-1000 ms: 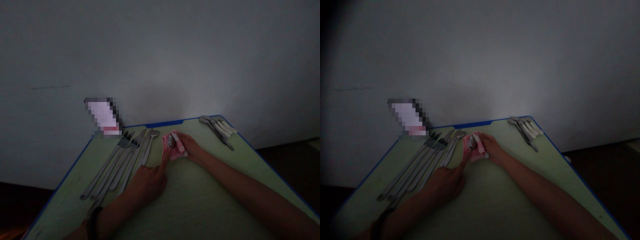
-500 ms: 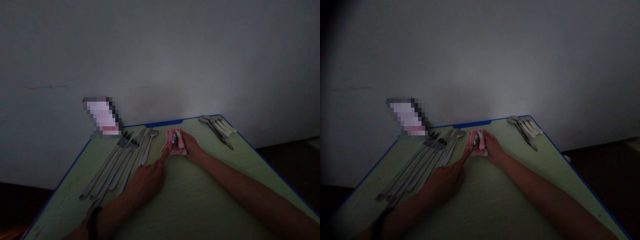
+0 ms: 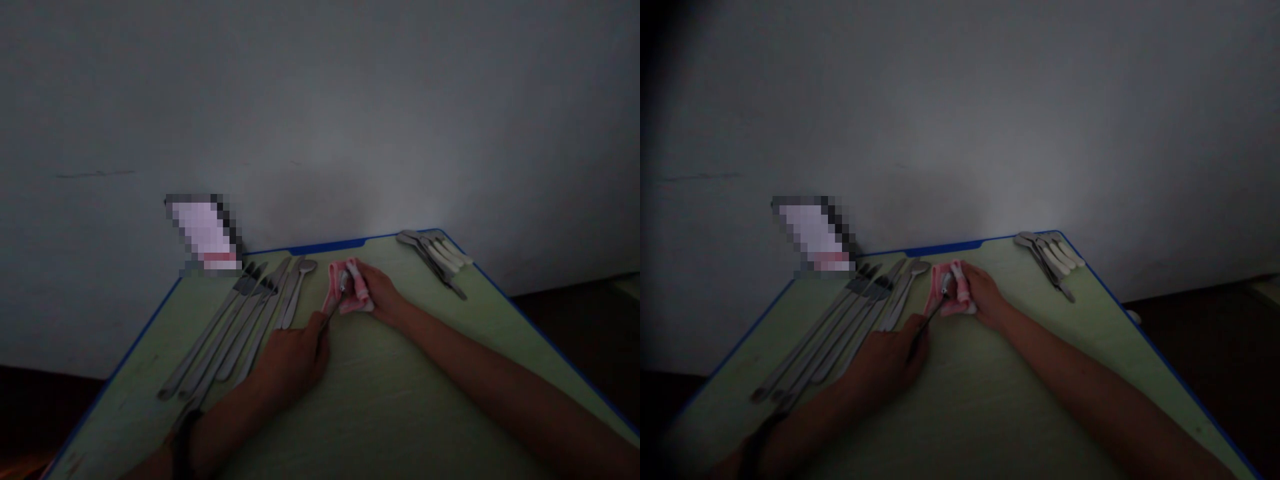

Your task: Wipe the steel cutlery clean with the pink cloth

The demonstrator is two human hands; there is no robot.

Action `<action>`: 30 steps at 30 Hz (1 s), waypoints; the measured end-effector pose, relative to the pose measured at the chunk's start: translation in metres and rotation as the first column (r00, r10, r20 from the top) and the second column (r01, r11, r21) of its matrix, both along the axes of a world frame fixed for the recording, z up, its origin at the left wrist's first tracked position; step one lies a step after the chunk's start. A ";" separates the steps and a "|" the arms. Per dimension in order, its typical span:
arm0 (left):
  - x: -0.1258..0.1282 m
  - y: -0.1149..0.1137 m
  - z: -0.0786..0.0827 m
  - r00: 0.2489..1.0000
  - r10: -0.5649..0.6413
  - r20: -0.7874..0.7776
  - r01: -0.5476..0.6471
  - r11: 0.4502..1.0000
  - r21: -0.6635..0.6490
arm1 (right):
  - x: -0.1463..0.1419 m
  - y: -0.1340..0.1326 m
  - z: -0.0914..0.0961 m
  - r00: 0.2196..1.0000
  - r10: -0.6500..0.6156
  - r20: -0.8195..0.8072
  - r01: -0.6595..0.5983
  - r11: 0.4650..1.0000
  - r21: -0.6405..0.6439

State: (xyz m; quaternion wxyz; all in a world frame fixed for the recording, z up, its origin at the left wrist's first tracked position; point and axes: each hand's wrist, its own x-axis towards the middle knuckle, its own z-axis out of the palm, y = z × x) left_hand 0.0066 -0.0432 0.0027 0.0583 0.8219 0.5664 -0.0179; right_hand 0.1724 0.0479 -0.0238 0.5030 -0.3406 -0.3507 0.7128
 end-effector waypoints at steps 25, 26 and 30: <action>0.000 -0.009 0.007 0.909 0.079 0.408 0.044 0.958 -0.284 | 0.008 -0.001 0.008 0.936 0.273 -0.224 -0.297 0.952 -0.080; 0.001 -0.011 0.009 0.880 0.117 0.461 0.038 0.949 -0.314 | 0.008 0.000 0.009 0.929 0.260 -0.263 -0.287 0.955 -0.069; 0.002 -0.013 0.013 0.769 0.263 0.583 0.013 0.905 -0.426 | 0.004 0.001 0.014 0.911 0.206 -0.358 -0.230 0.973 -0.023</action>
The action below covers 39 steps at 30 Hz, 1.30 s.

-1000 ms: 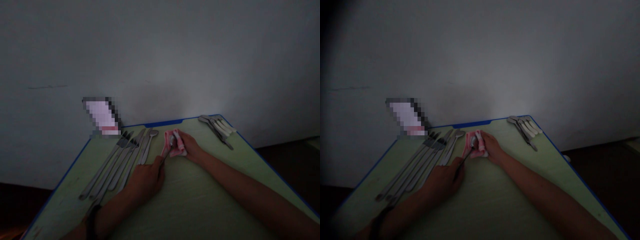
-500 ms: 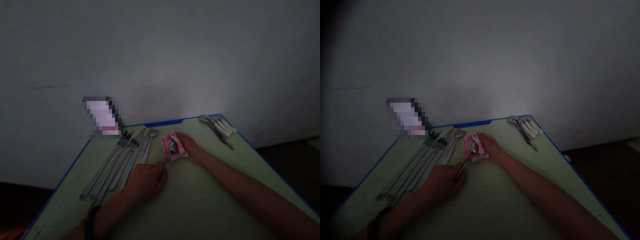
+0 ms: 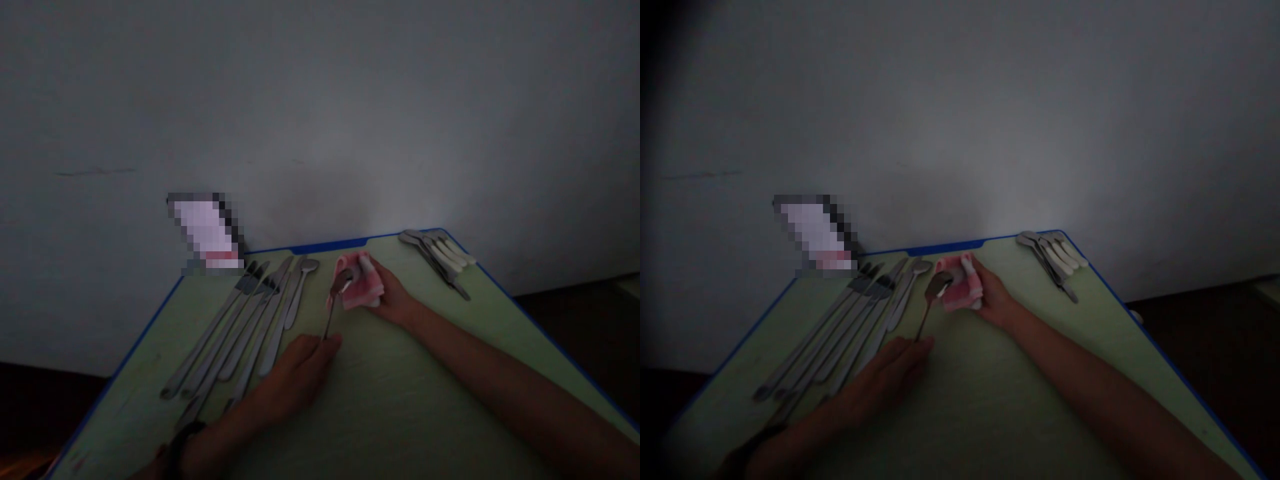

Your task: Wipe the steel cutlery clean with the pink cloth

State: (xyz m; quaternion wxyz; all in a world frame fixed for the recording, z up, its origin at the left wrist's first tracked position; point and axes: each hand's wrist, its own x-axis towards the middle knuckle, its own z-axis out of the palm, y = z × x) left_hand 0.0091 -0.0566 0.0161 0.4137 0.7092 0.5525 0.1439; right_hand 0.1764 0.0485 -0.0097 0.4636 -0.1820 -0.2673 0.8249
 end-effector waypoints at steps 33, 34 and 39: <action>-0.015 0.015 -0.010 0.964 -0.144 0.225 0.186 0.966 -0.178 | 0.001 0.001 -0.010 0.984 -0.134 0.119 0.135 0.991 -0.001; -0.015 0.015 -0.010 0.965 -0.149 0.214 0.189 0.966 -0.178 | 0.002 0.002 -0.010 0.989 -0.110 0.095 0.113 0.993 -0.028; -0.013 0.016 -0.010 0.969 -0.171 0.176 0.202 0.964 -0.176 | 0.004 -0.004 0.000 0.990 0.140 0.032 -0.135 0.984 -0.120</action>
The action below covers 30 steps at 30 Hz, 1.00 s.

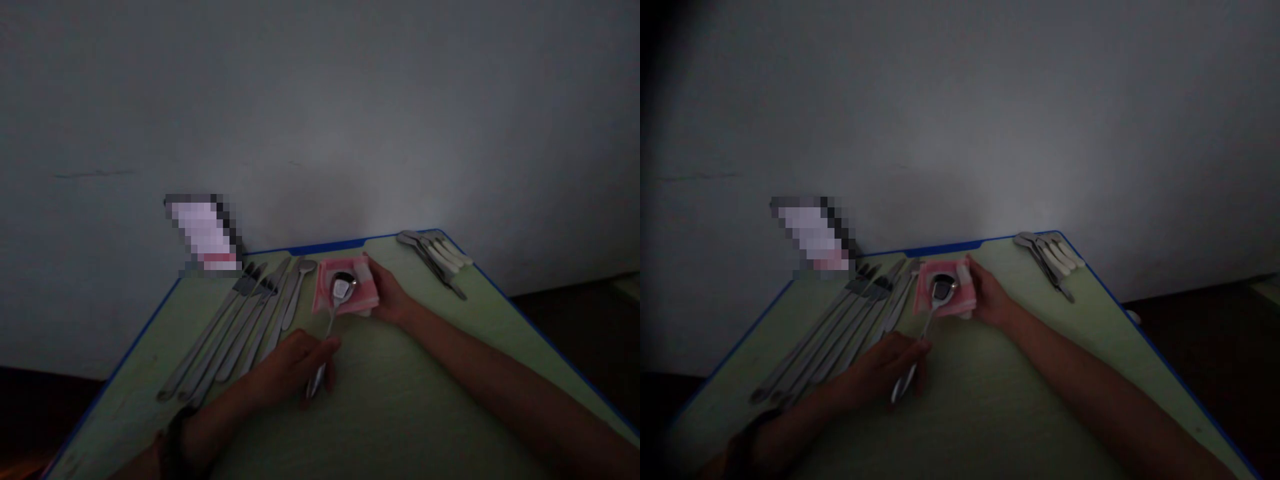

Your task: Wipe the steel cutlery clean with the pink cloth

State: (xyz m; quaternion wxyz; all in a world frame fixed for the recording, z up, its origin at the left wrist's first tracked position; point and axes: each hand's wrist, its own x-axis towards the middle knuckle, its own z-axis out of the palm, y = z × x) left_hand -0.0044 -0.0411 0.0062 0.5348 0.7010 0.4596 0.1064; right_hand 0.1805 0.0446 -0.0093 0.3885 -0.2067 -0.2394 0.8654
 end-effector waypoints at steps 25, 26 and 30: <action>0.008 0.007 -0.001 0.957 0.254 0.140 -0.270 0.957 0.104 | 0.003 0.000 0.002 0.997 -0.045 -0.069 0.046 0.999 0.017; 0.008 0.007 0.000 0.958 0.256 0.127 -0.270 0.957 0.104 | 0.003 0.000 0.002 0.997 -0.038 -0.060 0.039 0.999 0.017; 0.009 0.008 0.000 0.962 0.265 0.069 -0.271 0.959 0.084 | 0.003 0.000 0.000 0.999 -0.010 -0.037 0.010 1.000 -0.021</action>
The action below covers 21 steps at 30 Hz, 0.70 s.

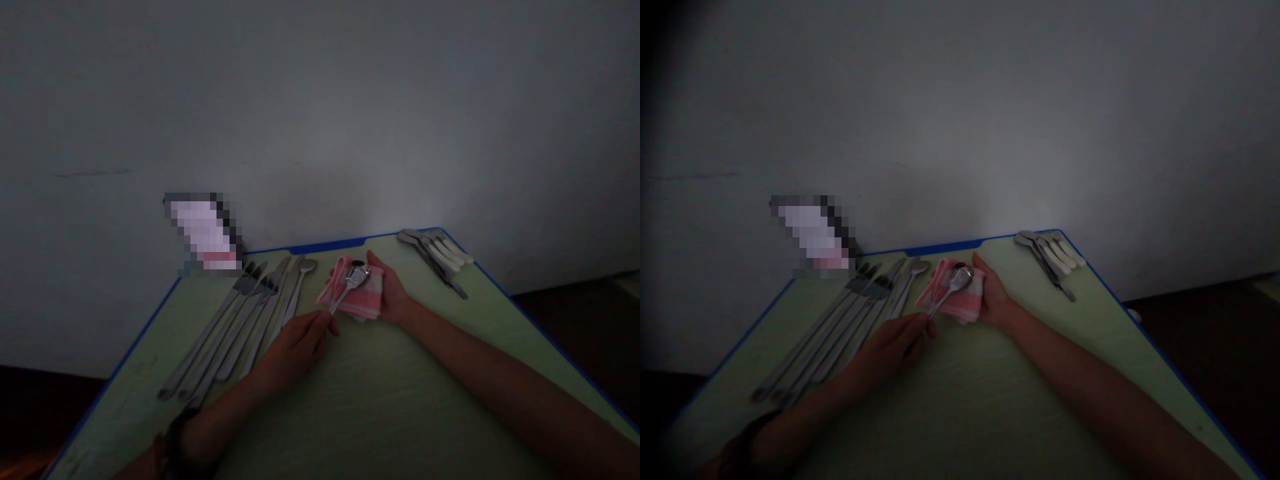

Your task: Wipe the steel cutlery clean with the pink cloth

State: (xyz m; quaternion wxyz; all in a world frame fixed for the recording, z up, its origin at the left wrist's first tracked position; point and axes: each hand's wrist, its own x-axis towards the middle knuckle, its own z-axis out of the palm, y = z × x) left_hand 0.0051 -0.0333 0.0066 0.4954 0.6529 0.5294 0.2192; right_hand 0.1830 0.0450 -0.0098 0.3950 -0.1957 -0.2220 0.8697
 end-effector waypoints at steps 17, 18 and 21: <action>0.006 -0.004 0.008 0.974 -0.070 -0.218 0.096 0.989 0.113 | -0.011 0.000 -0.006 0.969 -0.224 0.103 0.215 0.972 0.098; 0.006 -0.004 0.008 0.969 -0.077 -0.233 0.108 0.986 0.124 | -0.011 0.000 -0.006 0.956 -0.258 0.139 0.242 0.963 0.122; 0.005 -0.006 0.008 0.954 -0.108 -0.281 0.156 0.975 0.155 | -0.014 -0.003 -0.008 0.879 -0.380 0.287 0.317 0.917 0.244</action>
